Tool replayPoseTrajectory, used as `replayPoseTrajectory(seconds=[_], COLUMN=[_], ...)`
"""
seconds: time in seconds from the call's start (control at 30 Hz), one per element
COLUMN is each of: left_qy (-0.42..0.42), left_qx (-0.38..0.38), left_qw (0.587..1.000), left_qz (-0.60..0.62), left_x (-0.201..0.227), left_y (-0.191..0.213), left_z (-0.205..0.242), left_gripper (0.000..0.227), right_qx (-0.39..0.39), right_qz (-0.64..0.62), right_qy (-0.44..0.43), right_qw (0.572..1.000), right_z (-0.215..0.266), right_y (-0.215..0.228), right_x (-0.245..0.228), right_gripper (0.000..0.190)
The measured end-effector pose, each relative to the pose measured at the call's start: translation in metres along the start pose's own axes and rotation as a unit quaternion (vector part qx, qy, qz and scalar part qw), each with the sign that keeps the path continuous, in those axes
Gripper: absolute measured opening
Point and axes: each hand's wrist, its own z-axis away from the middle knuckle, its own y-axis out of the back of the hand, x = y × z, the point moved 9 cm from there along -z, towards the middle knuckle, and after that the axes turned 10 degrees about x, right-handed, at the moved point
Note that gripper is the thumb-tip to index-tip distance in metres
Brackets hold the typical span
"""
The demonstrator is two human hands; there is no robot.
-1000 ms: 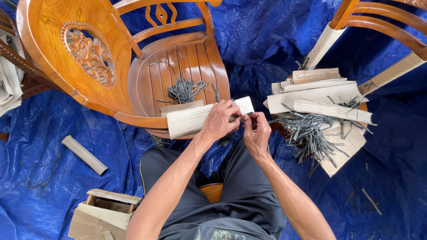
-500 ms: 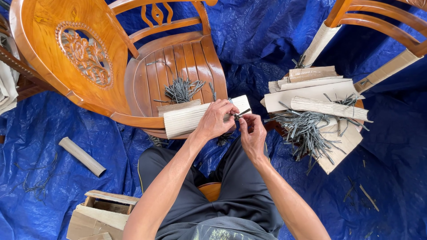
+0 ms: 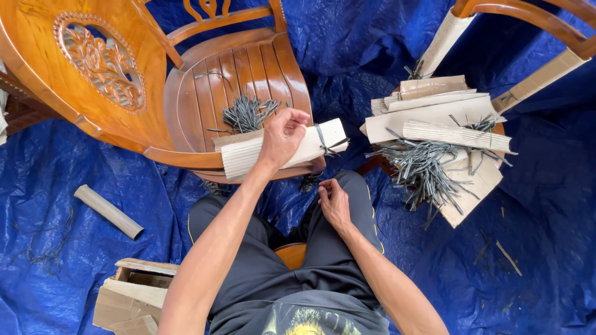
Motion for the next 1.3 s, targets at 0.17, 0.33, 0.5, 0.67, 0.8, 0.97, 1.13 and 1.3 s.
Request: replayPoseTrajectory(seconds=[0.17,0.33,0.5,0.67,0.8,0.97,1.13,1.3], left_qy=[0.001,-0.018,-0.033,0.023,0.013,-0.009,-0.019,0.058], left_qx=[0.031,0.049,0.028,0.054,0.071,0.075,0.127,0.119], left_qw=[0.995,0.988,0.984,0.987,0.974,0.932,0.887,0.887], left_qz=[-0.099,-0.147,-0.173,-0.15,-0.216,-0.355,-0.444,-0.443], left_x=[-0.021,0.001,-0.002,-0.032,-0.034,-0.02,-0.003,-0.008], left_y=[0.043,0.053,0.047,0.081,0.135,0.202,0.214,0.216], left_z=[-0.005,0.002,0.001,-0.008,-0.015,-0.004,-0.003,-0.011], left_gripper=[0.015,0.009,0.011,0.012,0.013,0.013,0.011,0.012], right_qx=[-0.015,0.001,0.0,0.006,0.031,0.1,0.086,-0.099], right_qz=[0.01,-0.004,-0.007,-0.026,-0.057,-0.148,-0.067,0.111], right_qy=[-0.012,-0.018,-0.027,-0.019,-0.036,0.004,0.138,0.164], right_qw=[1.0,1.0,1.0,0.999,0.997,0.984,0.984,0.975], right_z=[0.005,0.002,0.001,0.002,-0.003,-0.047,-0.161,-0.231], right_y=[-0.006,-0.001,-0.001,0.0,0.008,0.056,0.082,-0.029], right_x=[0.009,-0.001,0.006,0.006,0.006,-0.048,-0.148,-0.158], right_gripper=[0.016,0.017,0.016,0.015,0.015,0.013,0.018,0.02])
